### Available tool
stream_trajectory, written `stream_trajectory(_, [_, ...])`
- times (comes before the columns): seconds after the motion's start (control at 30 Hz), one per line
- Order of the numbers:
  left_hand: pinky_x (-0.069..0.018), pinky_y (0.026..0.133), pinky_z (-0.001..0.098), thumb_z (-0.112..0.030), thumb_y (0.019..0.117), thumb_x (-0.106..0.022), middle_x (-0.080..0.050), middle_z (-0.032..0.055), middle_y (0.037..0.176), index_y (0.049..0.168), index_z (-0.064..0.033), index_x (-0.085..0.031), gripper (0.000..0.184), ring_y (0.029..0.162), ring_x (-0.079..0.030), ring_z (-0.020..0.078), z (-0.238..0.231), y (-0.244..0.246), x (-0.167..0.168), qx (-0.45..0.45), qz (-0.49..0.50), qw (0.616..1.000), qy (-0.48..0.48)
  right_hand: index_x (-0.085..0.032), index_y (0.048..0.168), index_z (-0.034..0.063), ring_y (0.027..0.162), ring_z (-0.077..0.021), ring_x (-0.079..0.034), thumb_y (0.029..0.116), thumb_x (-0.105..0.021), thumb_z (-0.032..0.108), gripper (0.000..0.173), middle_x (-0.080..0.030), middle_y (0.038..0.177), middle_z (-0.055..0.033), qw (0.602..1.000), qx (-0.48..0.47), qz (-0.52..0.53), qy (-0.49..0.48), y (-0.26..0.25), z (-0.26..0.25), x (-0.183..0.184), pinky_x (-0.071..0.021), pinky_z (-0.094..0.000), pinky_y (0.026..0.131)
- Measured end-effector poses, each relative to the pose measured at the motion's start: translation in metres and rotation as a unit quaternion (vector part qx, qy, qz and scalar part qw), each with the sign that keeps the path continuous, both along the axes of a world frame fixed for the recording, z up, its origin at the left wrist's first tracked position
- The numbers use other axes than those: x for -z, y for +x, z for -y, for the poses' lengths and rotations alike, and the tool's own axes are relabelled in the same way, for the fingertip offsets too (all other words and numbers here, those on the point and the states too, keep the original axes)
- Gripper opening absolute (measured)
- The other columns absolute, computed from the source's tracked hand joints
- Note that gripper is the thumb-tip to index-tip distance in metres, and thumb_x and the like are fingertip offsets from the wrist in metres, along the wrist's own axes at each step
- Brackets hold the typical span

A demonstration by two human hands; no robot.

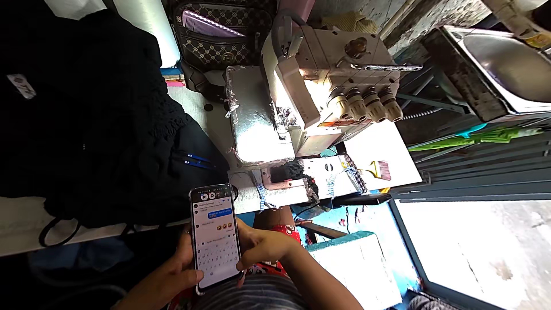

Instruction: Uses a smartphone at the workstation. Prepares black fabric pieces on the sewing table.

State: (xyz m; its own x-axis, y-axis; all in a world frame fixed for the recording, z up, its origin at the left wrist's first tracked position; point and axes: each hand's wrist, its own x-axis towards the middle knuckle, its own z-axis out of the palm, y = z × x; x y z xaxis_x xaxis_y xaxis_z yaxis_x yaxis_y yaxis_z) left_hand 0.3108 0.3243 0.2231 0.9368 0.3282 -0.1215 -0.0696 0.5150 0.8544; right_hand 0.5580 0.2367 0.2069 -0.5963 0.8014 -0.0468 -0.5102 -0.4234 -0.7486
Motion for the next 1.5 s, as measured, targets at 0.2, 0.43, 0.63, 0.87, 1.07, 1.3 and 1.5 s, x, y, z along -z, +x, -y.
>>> stream_trajectory(0.2, [-0.0488, 0.111, 0.0332, -0.012, 0.0963, -0.061, -0.053, -0.0084, 0.15, 0.156, -0.0272, -0.012, 0.079, 0.133, -0.056, 0.0112, 0.001, -0.001, -0.002, -0.001, -0.007, 1.0, -0.002, -0.013, 0.15, 0.015, 0.121, -0.0173, -0.064, 0.0888, -0.05, -0.005, 0.074, -0.054, 0.14, -0.0031, 1.0, -0.003, 0.0, -0.002, -0.001, 0.0, 0.0, -0.0629, -0.0354, 0.075])
stream_trajectory(0.43, [-0.0501, 0.11, 0.0311, -0.011, 0.0924, -0.064, -0.052, -0.0098, 0.149, 0.155, -0.0241, -0.009, 0.084, 0.131, -0.058, 0.0089, 0.005, 0.003, -0.008, -0.02, -0.042, 0.999, 0.007, -0.02, 0.146, 0.0091, 0.1, -0.0118, -0.071, 0.089, -0.062, -0.008, 0.073, -0.063, 0.124, -0.0038, 0.994, 0.055, 0.092, 0.011, -0.008, -0.003, -0.009, -0.0618, -0.0265, 0.066])
stream_trajectory(0.63, [-0.05, 0.11, 0.0316, -0.011, 0.0939, -0.062, -0.052, -0.0094, 0.149, 0.156, -0.0238, -0.008, 0.083, 0.131, -0.057, 0.0092, 0.003, 0.001, -0.005, -0.013, -0.033, 0.999, 0.009, -0.016, 0.149, 0.0125, 0.109, -0.0138, -0.069, 0.0943, -0.049, -0.006, 0.067, -0.06, 0.131, -0.003, 0.998, 0.031, 0.051, 0.001, -0.005, -0.001, -0.003, -0.0622, -0.0299, 0.068])
stream_trajectory(0.87, [-0.05, 0.11, 0.031, -0.004, 0.0966, -0.057, -0.052, -0.0087, 0.149, 0.155, -0.0212, -0.006, 0.079, 0.131, -0.058, 0.009, 0.007, 0.007, -0.009, -0.041, -0.045, 0.998, 0.02, -0.016, 0.149, 0.0039, 0.112, -0.0099, -0.067, 0.0904, -0.059, -0.005, 0.073, -0.059, 0.129, -0.0038, 0.993, 0.089, 0.07, 0.016, -0.013, -0.004, -0.007, -0.0608, -0.0293, 0.085])
stream_trajectory(1.07, [-0.0532, 0.106, 0.0284, -0.009, 0.098, -0.059, -0.056, -0.0097, 0.144, 0.154, -0.0186, -0.009, 0.076, 0.125, -0.062, 0.0069, 0.011, 0.013, -0.009, -0.081, -0.06, 0.993, 0.061, -0.017, 0.147, 0.0029, 0.11, -0.0076, -0.067, 0.089, -0.061, -0.005, 0.073, -0.06, 0.127, -0.003, 0.99, 0.104, 0.098, 0.022, -0.014, -0.004, -0.012, -0.0605, -0.0277, 0.085])
stream_trajectory(1.3, [-0.0536, 0.106, 0.0292, -0.011, 0.0942, -0.065, -0.056, -0.0096, 0.144, 0.153, -0.0193, -0.008, 0.082, 0.125, -0.062, 0.0078, 0.008, 0.01, -0.008, -0.061, -0.058, 0.996, 0.038, -0.017, 0.146, 0.0075, 0.102, -0.0117, -0.071, 0.0883, -0.061, -0.01, 0.075, -0.062, 0.125, -0.004, 0.992, 0.073, 0.098, 0.01, -0.011, -0.004, -0.012, -0.063, -0.0281, 0.07])
stream_trajectory(1.5, [-0.0513, 0.109, 0.0314, -0.012, 0.0944, -0.064, -0.051, -0.0091, 0.15, 0.156, -0.0205, -0.003, 0.087, 0.131, -0.058, 0.0094, 0.003, 0.004, -0.005, -0.032, -0.036, 0.999, 0.021, -0.014, 0.147, 0.0121, 0.108, -0.0126, -0.069, 0.0895, -0.055, -0.005, 0.073, -0.059, 0.131, -0.0021, 0.998, 0.032, 0.05, 0.017, -0.005, -0.003, -0.005, -0.0618, -0.0279, 0.066])
